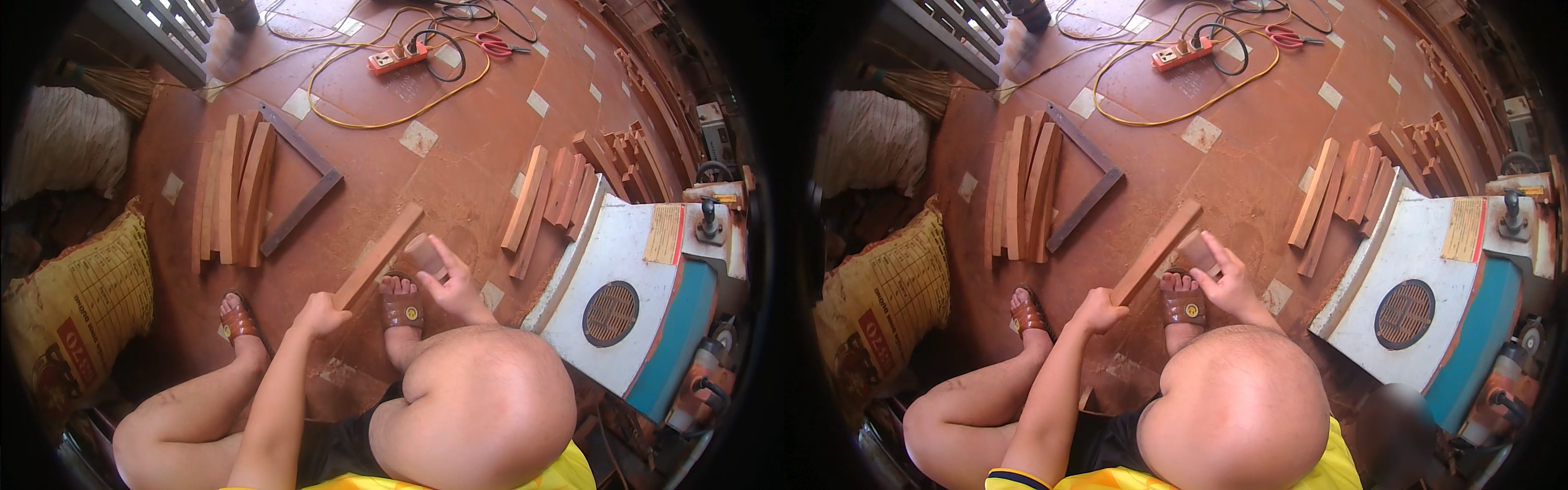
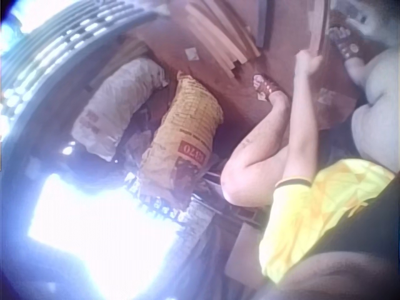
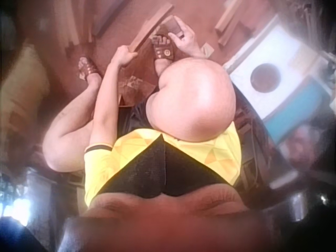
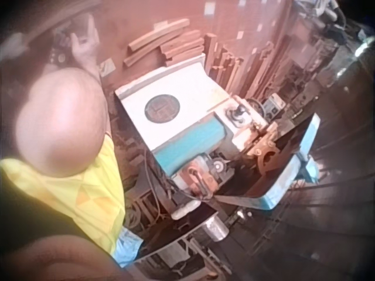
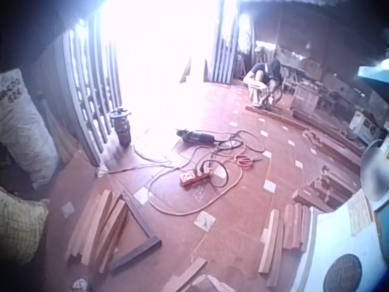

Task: The person sits on the floor and sands small wooden planks using a sanding block. They handle each plank one at a time, rubbing the block along the edges and surfaces, then place the finished pieces into a nearby pile.

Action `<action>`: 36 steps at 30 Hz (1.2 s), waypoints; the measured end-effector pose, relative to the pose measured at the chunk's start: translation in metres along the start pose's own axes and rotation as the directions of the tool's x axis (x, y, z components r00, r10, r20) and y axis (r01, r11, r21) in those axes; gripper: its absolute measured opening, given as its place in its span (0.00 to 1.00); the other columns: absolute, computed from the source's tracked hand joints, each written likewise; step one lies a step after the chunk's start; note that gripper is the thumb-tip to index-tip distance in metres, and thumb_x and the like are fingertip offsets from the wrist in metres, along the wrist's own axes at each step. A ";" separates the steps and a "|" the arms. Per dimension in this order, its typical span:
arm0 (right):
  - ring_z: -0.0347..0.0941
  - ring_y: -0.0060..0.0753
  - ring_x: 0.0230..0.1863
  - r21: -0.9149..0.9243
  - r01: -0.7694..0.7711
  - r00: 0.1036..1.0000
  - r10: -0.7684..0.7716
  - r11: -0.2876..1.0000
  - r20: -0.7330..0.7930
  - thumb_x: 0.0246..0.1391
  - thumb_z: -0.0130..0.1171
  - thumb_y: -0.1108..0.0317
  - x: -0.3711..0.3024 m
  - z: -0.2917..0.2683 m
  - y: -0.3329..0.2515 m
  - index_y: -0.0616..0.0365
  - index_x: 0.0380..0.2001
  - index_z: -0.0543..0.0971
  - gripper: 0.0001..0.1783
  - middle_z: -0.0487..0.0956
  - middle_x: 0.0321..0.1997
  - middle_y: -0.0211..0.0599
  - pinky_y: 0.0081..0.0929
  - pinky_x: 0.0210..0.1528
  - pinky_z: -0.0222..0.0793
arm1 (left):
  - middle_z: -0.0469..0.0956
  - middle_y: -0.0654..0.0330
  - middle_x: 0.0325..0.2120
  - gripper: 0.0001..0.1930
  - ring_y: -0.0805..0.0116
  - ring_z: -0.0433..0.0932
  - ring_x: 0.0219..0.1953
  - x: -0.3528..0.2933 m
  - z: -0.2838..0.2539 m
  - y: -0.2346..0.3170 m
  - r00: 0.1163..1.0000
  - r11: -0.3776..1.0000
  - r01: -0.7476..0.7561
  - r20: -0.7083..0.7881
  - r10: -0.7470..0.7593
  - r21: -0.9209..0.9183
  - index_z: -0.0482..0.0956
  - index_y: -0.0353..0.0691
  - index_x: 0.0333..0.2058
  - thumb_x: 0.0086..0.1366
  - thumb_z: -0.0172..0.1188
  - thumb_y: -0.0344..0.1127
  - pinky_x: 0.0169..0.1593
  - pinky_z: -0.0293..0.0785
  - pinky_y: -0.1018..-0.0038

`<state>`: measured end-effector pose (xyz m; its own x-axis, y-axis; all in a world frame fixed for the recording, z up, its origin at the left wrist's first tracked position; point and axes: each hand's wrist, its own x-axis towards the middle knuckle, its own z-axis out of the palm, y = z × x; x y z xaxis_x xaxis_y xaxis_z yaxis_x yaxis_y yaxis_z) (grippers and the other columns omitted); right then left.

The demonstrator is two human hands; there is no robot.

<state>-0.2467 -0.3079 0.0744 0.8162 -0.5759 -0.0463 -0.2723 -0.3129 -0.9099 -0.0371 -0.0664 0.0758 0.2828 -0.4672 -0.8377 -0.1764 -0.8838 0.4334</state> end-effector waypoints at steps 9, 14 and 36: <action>0.85 0.50 0.43 -0.315 -0.022 0.998 0.004 0.949 -0.059 0.57 0.73 0.65 0.007 0.018 0.030 0.54 0.71 0.74 0.39 0.85 0.46 0.53 0.42 0.47 0.81 | 0.77 0.57 0.17 0.09 0.64 0.77 0.17 0.008 0.012 -0.024 0.883 0.859 0.325 0.452 -0.126 -0.395 0.82 0.34 0.29 0.56 0.67 0.35 0.20 0.70 0.67; 0.84 0.52 0.36 -0.075 0.063 0.996 -0.058 0.995 0.066 0.56 0.73 0.60 -0.004 0.050 0.013 0.49 0.72 0.75 0.39 0.86 0.40 0.50 0.43 0.42 0.82 | 0.77 0.57 0.17 0.06 0.63 0.79 0.18 0.005 0.017 -0.030 0.828 0.759 0.373 0.561 -0.013 -0.533 0.82 0.37 0.29 0.59 0.66 0.34 0.23 0.75 0.67; 0.87 0.50 0.55 -0.229 -0.115 0.992 0.126 0.967 0.030 0.57 0.72 0.62 0.041 0.019 0.008 0.57 0.69 0.76 0.37 0.87 0.55 0.53 0.42 0.58 0.83 | 0.82 0.50 0.22 0.31 0.58 0.83 0.25 0.007 0.034 0.008 0.959 0.959 0.226 0.213 -0.188 -0.170 0.86 0.26 0.34 0.56 0.76 0.58 0.30 0.79 0.60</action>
<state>-0.2060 -0.3198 0.0580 0.7905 -0.5876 -0.1725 -0.4741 -0.4088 -0.7798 -0.0688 -0.0760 0.0616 0.1031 -0.2760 -0.9556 0.0547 -0.9577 0.2825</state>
